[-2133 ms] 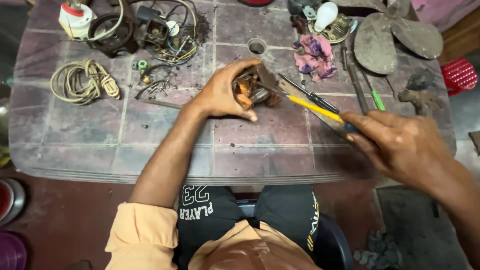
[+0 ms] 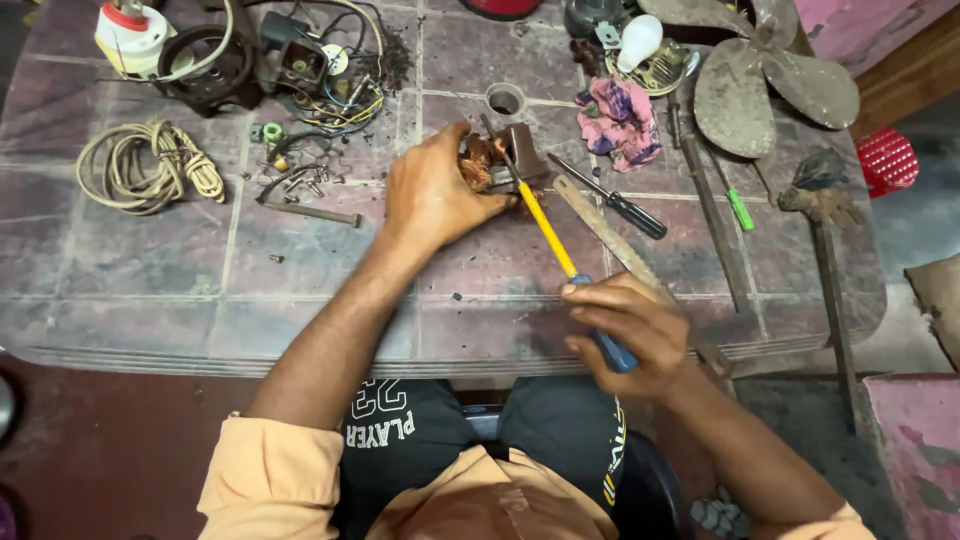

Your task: A person is repairing a fan motor on a table, using tools to manipulate the copper windings and housing.

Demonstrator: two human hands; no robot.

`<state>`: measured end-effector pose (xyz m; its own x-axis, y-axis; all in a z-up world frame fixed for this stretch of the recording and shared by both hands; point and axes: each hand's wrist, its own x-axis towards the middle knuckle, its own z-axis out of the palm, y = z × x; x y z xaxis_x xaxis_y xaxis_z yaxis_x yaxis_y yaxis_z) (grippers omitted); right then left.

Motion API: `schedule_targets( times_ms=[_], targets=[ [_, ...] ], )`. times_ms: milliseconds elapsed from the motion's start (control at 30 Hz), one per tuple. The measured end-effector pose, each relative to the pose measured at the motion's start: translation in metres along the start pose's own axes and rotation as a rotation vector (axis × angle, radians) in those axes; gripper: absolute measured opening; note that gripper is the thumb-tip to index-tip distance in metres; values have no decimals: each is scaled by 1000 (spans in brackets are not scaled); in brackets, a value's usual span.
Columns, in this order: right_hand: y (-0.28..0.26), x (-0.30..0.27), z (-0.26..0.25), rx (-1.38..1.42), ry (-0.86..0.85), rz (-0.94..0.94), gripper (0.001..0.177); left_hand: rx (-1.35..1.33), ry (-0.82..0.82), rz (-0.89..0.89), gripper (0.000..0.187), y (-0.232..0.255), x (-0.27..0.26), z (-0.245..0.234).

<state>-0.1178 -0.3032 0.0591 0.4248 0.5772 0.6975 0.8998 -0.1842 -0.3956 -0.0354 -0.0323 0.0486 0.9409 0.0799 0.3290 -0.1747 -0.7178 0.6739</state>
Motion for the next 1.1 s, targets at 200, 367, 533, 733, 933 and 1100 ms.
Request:
schedule_targets(
  times_ms=[200, 367, 533, 733, 933, 1100],
  targets=[
    [-7, 70, -3, -73, -79, -248, 29, 42, -2, 45, 58, -10, 3, 10],
    [4, 74, 17, 539, 274, -7, 44, 48, 68, 125, 61, -24, 5, 22],
    [14, 112, 20, 612, 389, 64, 40, 70, -11, 9, 60, -21, 13, 25],
    [37, 138, 0, 662, 308, 175, 47, 14, -79, -72, 60, -15, 13, 28],
    [24, 114, -2, 659, 349, 200, 45, -213, -42, 52, 62, -27, 9, 28],
    [-5, 111, 1, 545, 313, -61, 40, -169, -23, 4, 75, -14, 7, 19]
  ],
)
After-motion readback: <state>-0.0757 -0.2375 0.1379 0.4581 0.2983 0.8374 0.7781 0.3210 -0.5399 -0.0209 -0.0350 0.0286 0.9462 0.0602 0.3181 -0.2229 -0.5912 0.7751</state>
